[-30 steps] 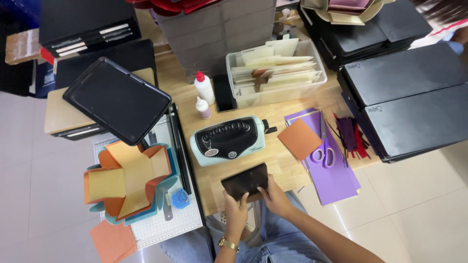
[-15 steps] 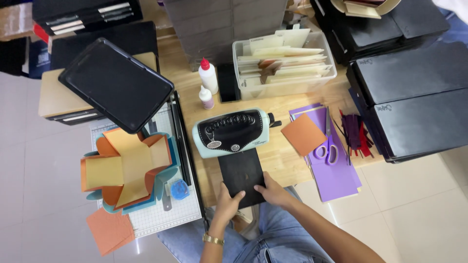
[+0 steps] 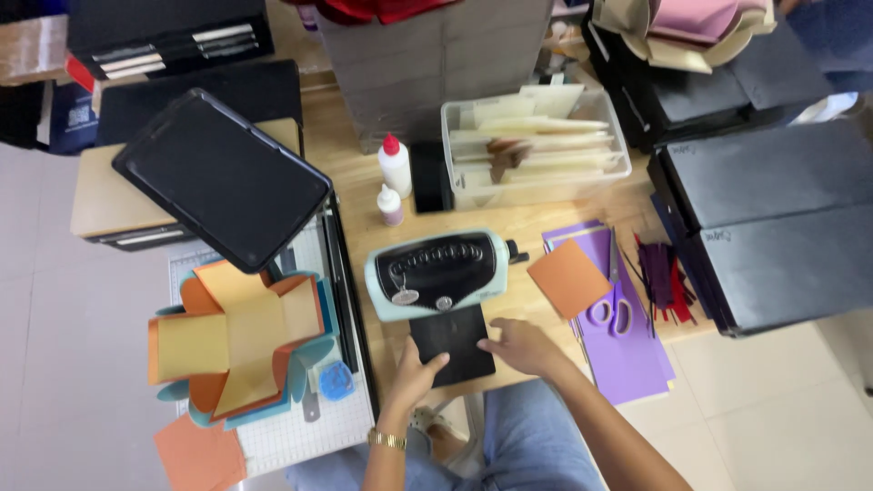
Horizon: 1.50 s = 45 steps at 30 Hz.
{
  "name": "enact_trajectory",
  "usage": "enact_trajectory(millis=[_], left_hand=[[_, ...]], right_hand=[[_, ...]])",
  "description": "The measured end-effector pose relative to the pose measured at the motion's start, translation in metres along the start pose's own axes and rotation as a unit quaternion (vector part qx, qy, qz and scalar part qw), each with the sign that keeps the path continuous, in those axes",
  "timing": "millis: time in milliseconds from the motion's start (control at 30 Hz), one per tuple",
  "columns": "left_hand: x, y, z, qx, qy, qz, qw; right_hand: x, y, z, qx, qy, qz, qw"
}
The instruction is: Embossing paper using a manual die-cutting and embossing machine
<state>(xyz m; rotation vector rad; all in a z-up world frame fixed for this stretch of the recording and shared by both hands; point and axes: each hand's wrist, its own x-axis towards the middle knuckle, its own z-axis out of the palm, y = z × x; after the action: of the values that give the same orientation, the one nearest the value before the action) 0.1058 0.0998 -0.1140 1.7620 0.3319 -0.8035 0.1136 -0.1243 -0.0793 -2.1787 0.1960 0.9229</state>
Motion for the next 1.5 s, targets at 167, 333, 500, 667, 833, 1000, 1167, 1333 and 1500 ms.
enact_trajectory(millis=[167,333,500,667,833,1000,1167,1333,1500], left_hand=[[0.028,-0.033,0.003,-0.052,0.001,0.006,0.999],[0.03,-0.03,0.002,-0.057,0.014,0.015,0.998],[0.026,-0.032,0.006,-0.042,0.02,0.012,0.999],[0.028,-0.077,0.024,-0.081,0.033,0.061,0.994],[0.009,-0.084,0.019,-0.003,0.021,0.074,0.997],[-0.017,-0.053,0.017,-0.024,0.007,0.06,0.998],[-0.061,-0.014,0.014,-0.041,-0.01,0.005,0.999],[-0.071,-0.021,0.021,-0.078,0.004,-0.01,0.997],[-0.069,-0.041,0.034,-0.211,-0.002,-0.003,0.978]], right_hand=[[-0.002,-0.074,-0.073,-0.087,0.363,-0.303,0.877],[0.08,-0.095,-0.089,-0.198,0.168,-0.312,0.914],[0.079,-0.086,-0.084,-0.233,0.114,-0.291,0.921],[0.042,-0.084,-0.074,-0.206,0.073,-0.422,0.88],[0.05,-0.059,-0.05,-0.199,0.09,-0.382,0.898],[0.039,-0.058,-0.05,-0.189,0.116,-0.32,0.921],[-0.01,-0.028,-0.056,-0.026,0.197,-0.399,0.895],[0.011,0.081,-0.069,0.093,0.276,-0.272,0.917],[-0.013,0.111,-0.033,0.041,0.206,-0.149,0.966]])
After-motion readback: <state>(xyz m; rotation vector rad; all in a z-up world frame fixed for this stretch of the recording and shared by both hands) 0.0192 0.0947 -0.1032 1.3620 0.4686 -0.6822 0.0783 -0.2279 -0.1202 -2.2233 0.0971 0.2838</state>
